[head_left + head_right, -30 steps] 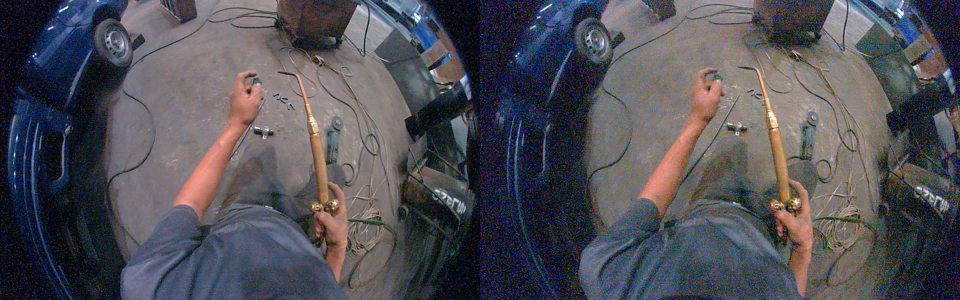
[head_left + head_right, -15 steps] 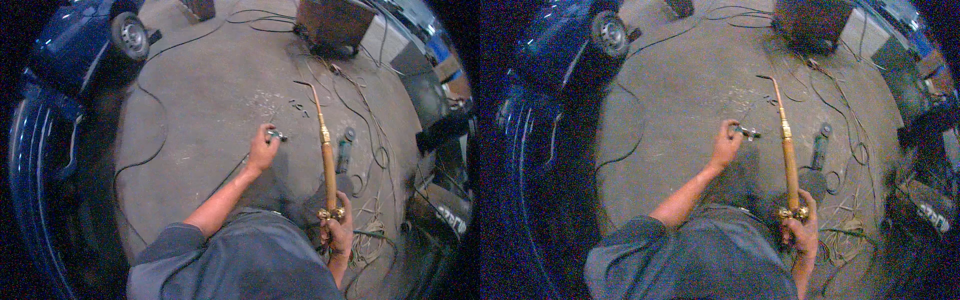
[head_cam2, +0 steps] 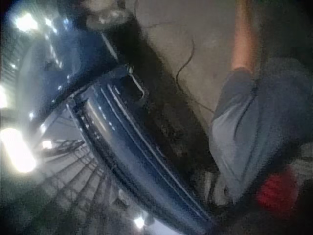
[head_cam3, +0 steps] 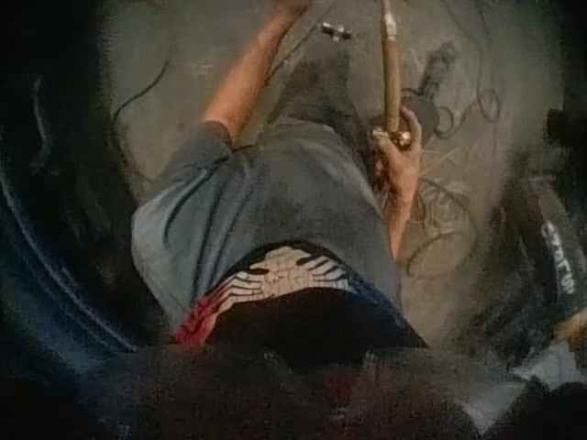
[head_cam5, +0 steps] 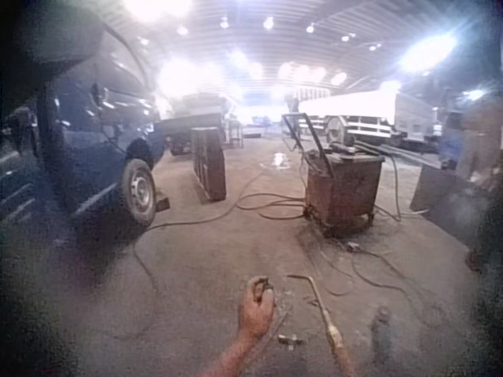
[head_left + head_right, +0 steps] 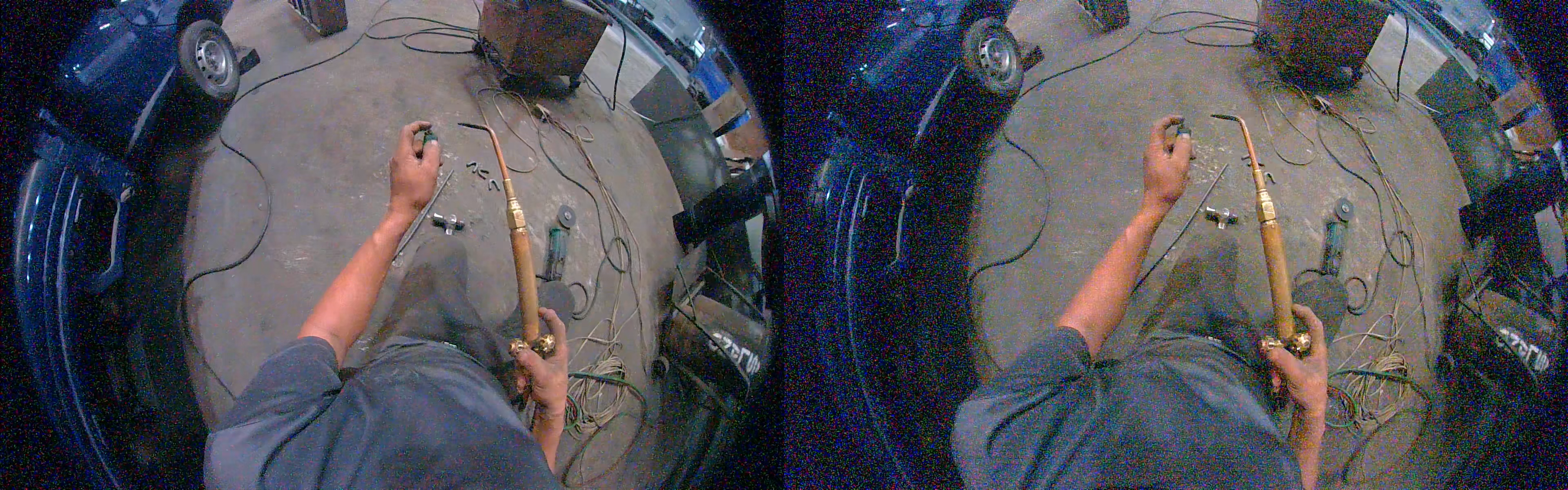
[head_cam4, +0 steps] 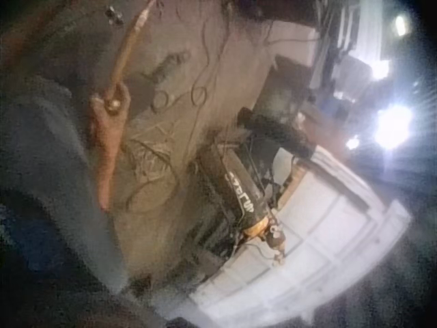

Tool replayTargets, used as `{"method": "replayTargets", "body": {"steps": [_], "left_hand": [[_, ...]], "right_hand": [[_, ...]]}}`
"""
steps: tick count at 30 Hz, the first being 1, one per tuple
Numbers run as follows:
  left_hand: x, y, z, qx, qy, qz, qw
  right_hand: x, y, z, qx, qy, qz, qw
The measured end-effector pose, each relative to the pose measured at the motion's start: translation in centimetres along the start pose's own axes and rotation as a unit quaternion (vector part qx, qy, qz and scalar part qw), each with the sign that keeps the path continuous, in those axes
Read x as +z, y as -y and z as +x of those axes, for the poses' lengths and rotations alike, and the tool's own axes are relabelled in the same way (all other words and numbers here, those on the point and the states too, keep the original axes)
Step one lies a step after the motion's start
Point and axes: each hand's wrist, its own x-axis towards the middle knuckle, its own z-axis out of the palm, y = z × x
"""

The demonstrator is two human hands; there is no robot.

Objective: The person ignites a blowtorch and directs the flame onto a long metal rod, moving the flame along its length to heat it. The rod gradually glows red as it is heated.

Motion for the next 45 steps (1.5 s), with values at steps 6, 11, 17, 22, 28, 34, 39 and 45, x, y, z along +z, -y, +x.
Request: {"method": "replayTargets", "body": {"steps": [6, 11, 17, 22, 28, 34, 39, 45], "left_hand": [[1.1, -0.4, 0.8, 0.037, -0.019, 0.019, 0.999], [1.5, -1.2, 0.9, 0.014, -0.019, 0.033, 0.999], [1.9, 1.5, 1.3, -0.001, -0.022, 0.031, 0.999], [-1.3, 4.7, -7.7, -0.105, -0.025, 0.045, 0.993], [-0.6, 1.5, -1.7, 0.056, -0.032, 0.106, 0.992], [0.9, 2.4, -2.6, -0.053, -0.015, 0.039, 0.998], [-1.5, 5.9, -11.0, -0.118, 0.051, 0.053, 0.990], [0.2, 2.0, -0.2, 0.055, -0.016, 0.085, 0.995]], "right_hand": [[0.2, 0.1, -0.1, 0.001, -0.008, -0.013, 1.000], [0.1, 0.7, -0.2, 0.019, -0.011, -0.026, 0.999], [0.1, 0.1, 0.2, 0.019, -0.003, -0.028, 0.999], [-0.4, -0.2, 0.3, 0.012, 0.002, -0.019, 1.000], [-2.2, -0.7, 0.9, 0.022, 0.037, -0.008, 0.999], [-1.5, -1.0, 0.5, -0.007, 0.049, 0.031, 0.998], [-1.3, -1.2, 0.7, 0.013, 0.038, 0.040, 0.998], [-3.1, -2.9, 1.3, -0.009, 0.075, 0.075, 0.994]]}}
